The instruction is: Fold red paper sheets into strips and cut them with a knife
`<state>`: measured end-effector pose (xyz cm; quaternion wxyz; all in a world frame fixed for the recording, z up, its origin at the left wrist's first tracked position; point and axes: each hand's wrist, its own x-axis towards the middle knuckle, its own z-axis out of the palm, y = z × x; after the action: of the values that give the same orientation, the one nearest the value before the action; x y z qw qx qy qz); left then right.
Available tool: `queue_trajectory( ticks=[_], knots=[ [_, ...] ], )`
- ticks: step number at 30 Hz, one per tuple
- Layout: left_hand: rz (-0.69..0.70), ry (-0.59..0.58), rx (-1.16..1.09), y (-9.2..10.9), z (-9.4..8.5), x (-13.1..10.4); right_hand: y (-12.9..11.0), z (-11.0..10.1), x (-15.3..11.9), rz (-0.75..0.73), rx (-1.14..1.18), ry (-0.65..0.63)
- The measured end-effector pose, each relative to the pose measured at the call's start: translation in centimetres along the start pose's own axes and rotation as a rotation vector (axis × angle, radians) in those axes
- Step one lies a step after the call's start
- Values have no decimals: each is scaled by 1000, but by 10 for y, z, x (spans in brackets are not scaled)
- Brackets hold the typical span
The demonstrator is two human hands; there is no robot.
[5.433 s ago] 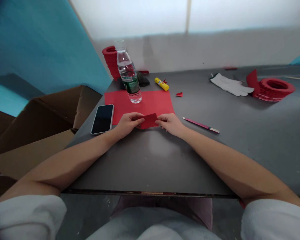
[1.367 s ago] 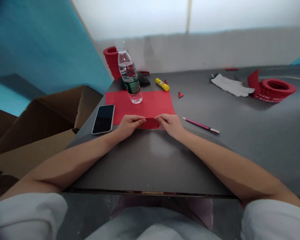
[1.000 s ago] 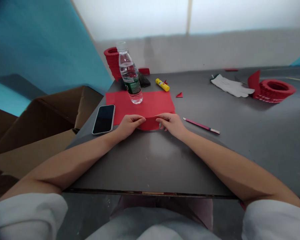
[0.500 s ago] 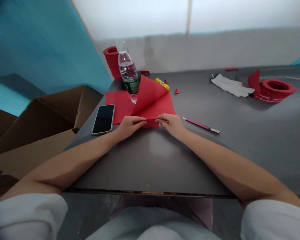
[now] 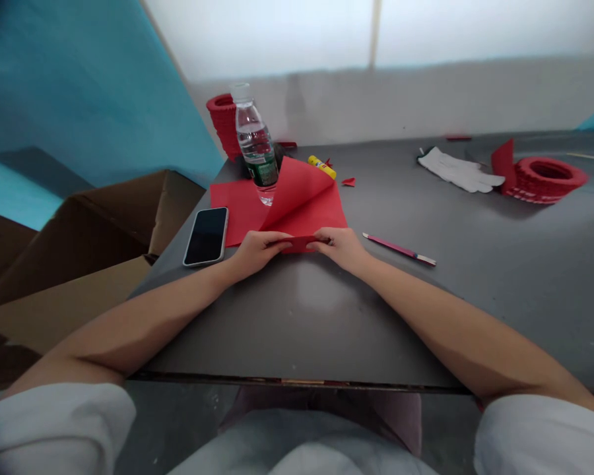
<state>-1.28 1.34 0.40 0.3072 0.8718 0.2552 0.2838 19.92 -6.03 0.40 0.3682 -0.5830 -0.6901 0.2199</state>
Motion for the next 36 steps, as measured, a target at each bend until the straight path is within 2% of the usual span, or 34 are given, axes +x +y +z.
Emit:
queue_trajectory(
  ticks=[11, 16, 19, 21, 23, 26, 32, 36],
  knots=[
    [-5, 7, -94, 2, 0, 0, -7, -3, -3, -1, 57, 3],
    [-160, -22, -194, 2, 3, 1, -10, -4, 0, 149, 205, -53],
    [-228, -86, -170, 2, 4, 1, -8, -5, 3, 164, 134, -138],
    [-120, -92, -7, 3, 4, -1, -6, -6, 4, 136, -10, -187],
    [83, -60, 221, 5, 3, -3, -4, -7, 4, 102, -172, -210],
    [277, -37, 441, 9, 4, -5, -3, -7, 2, 54, -306, -172],
    [328, -103, 650, 12, 6, -7, 3, -6, -2, -21, -297, -134],
    [285, -146, 609, 7, 0, -9, 11, -4, -5, -113, -339, -125]
  ],
)
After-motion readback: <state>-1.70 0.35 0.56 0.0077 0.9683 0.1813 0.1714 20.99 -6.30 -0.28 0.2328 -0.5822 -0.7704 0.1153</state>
